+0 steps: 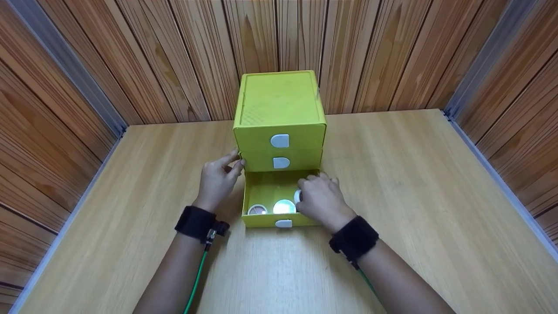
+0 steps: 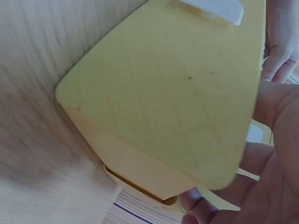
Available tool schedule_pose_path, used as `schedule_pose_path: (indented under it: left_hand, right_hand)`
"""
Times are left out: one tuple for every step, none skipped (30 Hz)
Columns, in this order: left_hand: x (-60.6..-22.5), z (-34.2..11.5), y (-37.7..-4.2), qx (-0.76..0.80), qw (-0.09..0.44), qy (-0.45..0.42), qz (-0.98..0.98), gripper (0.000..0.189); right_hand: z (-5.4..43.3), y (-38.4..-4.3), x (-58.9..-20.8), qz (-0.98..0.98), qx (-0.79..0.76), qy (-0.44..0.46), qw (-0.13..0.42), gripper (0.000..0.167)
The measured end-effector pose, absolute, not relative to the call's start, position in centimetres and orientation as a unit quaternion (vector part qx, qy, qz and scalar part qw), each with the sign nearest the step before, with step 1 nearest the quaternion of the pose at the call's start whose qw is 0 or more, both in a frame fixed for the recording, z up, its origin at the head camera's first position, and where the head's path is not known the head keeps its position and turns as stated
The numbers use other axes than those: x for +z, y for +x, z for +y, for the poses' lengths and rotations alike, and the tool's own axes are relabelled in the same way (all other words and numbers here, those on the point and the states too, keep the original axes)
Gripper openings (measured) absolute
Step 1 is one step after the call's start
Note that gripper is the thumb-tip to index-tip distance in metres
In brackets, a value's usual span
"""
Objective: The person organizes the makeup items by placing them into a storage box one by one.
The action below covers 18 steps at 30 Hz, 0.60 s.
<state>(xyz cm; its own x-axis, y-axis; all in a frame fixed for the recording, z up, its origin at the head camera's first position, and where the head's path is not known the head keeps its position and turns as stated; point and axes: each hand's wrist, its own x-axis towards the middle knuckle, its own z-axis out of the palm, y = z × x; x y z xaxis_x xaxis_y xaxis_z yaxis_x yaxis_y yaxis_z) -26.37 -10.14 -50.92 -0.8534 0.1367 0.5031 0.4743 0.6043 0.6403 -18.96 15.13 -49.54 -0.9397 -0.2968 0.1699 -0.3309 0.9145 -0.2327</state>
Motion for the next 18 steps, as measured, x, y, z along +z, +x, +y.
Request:
schedule_pose_path:
  left_hand:
    - [-50.9,-10.1,-26.4,-0.409,0.206,-0.175,-0.871,0.039]
    - [-50.9,-10.1,-26.4,-0.408,0.207,-0.174,-0.872,0.039]
    - [-50.9,-10.1,-26.4,-0.408,0.209,-0.175,-0.872,0.039]
    - [-50.9,-10.1,-26.4,-0.408,0.209,-0.174,-0.872,0.039]
    - [-50.9,-10.1,-26.4,-0.407,0.21,-0.175,-0.872,0.039]
    - [-50.9,-10.1,-26.5,-0.407,0.212,-0.176,-0.871,0.039]
    - [-50.9,-10.1,-26.5,-0.408,0.213,-0.177,-0.87,0.038]
    - [-50.9,-10.1,-26.5,-0.407,0.215,-0.18,-0.869,0.038]
    - [-50.9,-10.1,-26.5,-0.408,0.214,-0.182,-0.868,0.037]
    - [-51.0,-10.1,-26.5,-0.409,0.214,-0.184,-0.868,0.037]
    - [-51.0,-10.2,-26.5,-0.409,0.214,-0.186,-0.867,0.036]
    - [-51.1,-10.2,-26.5,-0.41,0.213,-0.188,-0.867,0.036]
    - [-51.1,-10.2,-26.4,-0.411,0.212,-0.189,-0.866,0.036]
    - [-51.1,-10.2,-26.4,-0.409,0.212,-0.191,-0.867,0.035]
    - [-51.1,-10.2,-26.5,-0.41,0.211,-0.191,-0.866,0.035]
    - [-51.1,-10.3,-26.5,-0.41,0.212,-0.191,-0.867,0.036]
    - [-51.2,-10.3,-26.5,-0.408,0.212,-0.19,-0.867,0.036]
    - [-51.1,-10.3,-26.5,-0.408,0.213,-0.19,-0.868,0.036]
  right_hand:
    - [15.1,-19.1,-49.6,-0.977,0.128,0.158,0.057,0.031]
    - [15.1,-19.2,-49.6,-0.978,0.127,0.157,0.048,0.028]
    - [15.1,-19.3,-49.6,-0.978,0.128,0.157,0.039,0.026]
    - [15.1,-19.3,-49.6,-0.978,0.129,0.158,0.032,0.024]
    - [15.1,-19.4,-49.6,-0.978,0.131,0.159,0.026,0.022]
    - [15.1,-19.5,-49.6,-0.978,0.131,0.161,0.02,0.022]
    - [15.1,-19.6,-49.7,-0.978,0.13,0.163,0.016,0.022]
    - [15.1,-19.7,-49.7,-0.978,0.127,0.164,0.012,0.024]
    - [15.1,-19.7,-49.7,-0.979,0.123,0.165,0.011,0.026]
    - [15.1,-19.8,-49.7,-0.979,0.118,0.166,0.011,0.028]
    - [15.0,-19.8,-49.7,-0.98,0.112,0.167,0.01,0.03]
    - [15.0,-19.8,-49.8,-0.98,0.105,0.167,0.009,0.032]
    - [15.0,-19.9,-49.7,-0.981,0.1,0.167,0.008,0.032]
    - [15.0,-19.9,-49.7,-0.982,0.093,0.166,0.007,0.033]
    - [14.9,-19.9,-49.7,-0.982,0.09,0.167,0.006,0.034]
    - [14.9,-20.0,-49.7,-0.982,0.085,0.167,0.004,0.035]
    - [14.9,-20.1,-49.6,-0.982,0.081,0.168,0.001,0.037]
    - [14.9,-20.1,-49.6,-0.983,0.076,0.169,-0.002,0.039]
